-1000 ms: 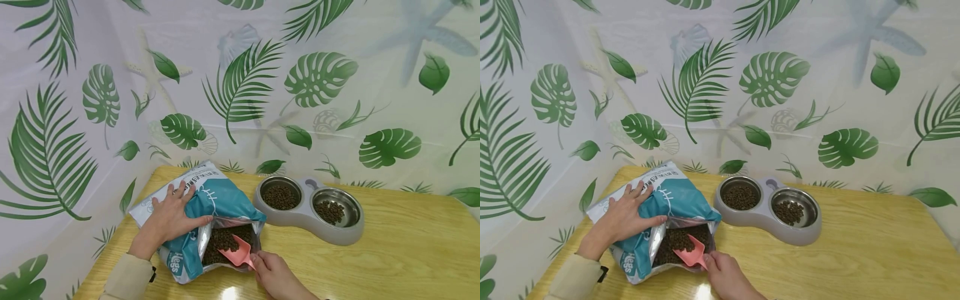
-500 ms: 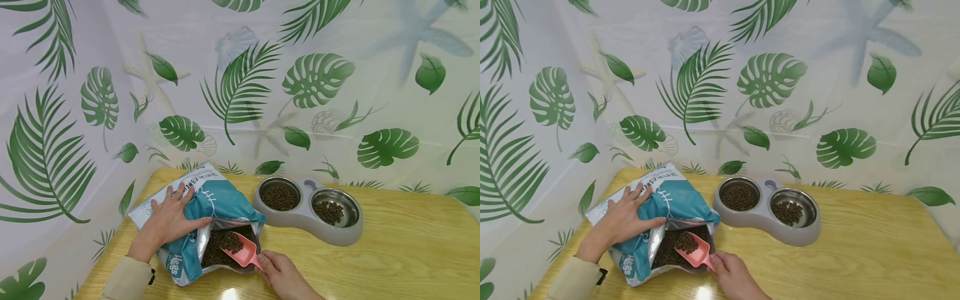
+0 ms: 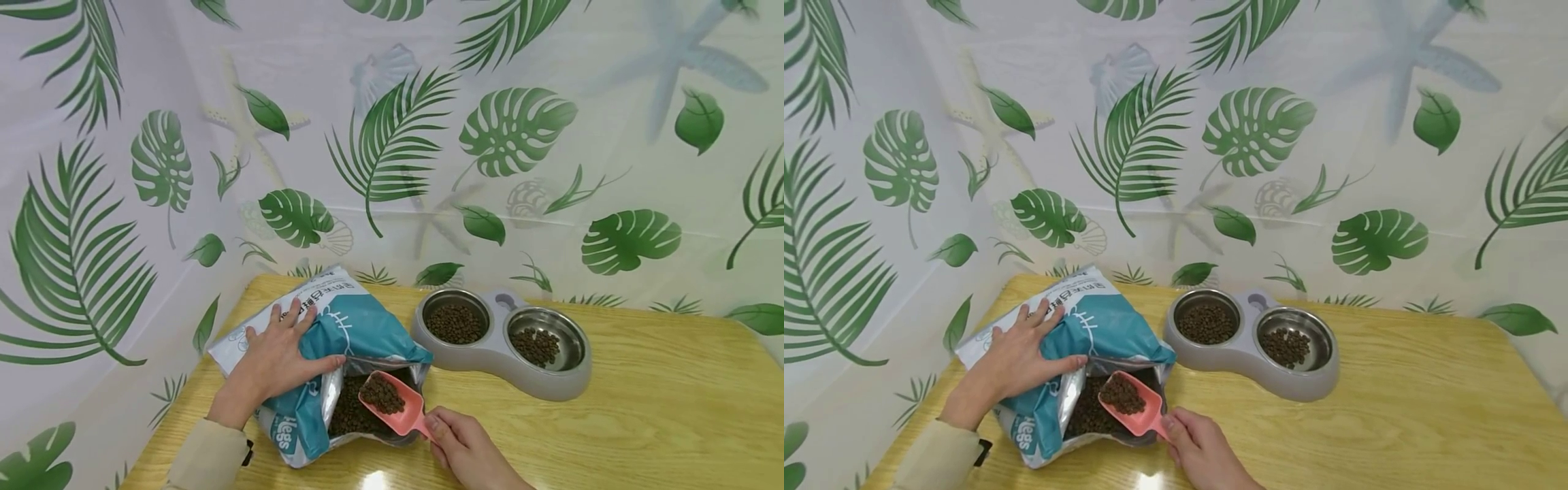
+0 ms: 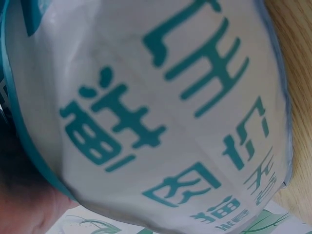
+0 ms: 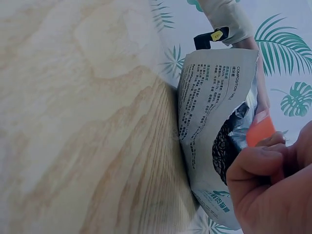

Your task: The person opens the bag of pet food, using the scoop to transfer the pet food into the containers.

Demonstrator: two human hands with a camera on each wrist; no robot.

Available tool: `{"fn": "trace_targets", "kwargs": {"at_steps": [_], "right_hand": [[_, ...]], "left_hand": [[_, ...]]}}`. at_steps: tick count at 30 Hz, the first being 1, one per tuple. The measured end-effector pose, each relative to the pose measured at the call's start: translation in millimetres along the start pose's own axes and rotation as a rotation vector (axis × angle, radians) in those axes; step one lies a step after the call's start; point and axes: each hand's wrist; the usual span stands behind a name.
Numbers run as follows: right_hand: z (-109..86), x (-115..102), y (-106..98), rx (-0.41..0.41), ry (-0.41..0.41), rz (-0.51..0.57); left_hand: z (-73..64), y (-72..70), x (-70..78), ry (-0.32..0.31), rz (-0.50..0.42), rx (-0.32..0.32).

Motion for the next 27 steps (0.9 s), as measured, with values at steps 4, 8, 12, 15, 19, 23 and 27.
{"fn": "trace_targets", "kwargs": {"at_steps": [4, 8, 12, 15, 19, 23, 27], "right_hand": [[-1.3, 0.2, 1.9, -0.006, -0.008, 0.024], [-2.6, 1.6, 2.5, -0.031, 0.001, 0.099], [-4.5, 2.8, 0.4, -0.093, -0.061, 0.265], [-4.9, 0.5, -3.3, -0.136, -0.149, 0.358], [-4.5, -7.3, -17.1, -0.099, -0.237, 0.374], [-7.7, -18.2, -38.4, 0.053, -0.219, 0.273], [-13.0, -27.8, -60.1, 0.238, -0.132, 0.09]], "left_hand": [[-0.2, 0.2, 0.1, 0.0, -0.003, -0.003], [-0.1, 0.9, 0.3, 0.001, -0.01, -0.002], [-0.2, 1.0, -0.3, 0.0, -0.005, 0.005], [-0.4, 0.6, -0.8, -0.003, -0.004, 0.01], [0.1, 0.7, -0.1, -0.003, -0.024, 0.001], [0.3, 0.7, 0.1, -0.002, -0.024, -0.007], [0.3, -0.3, -0.9, -0.006, -0.009, -0.007]]}}
Point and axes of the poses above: each hand's wrist, its own z-axis towards the middle knuckle, its own y-axis out of the palm, x = y × z, and after that the axes turned 2 degrees about -y, right-handed
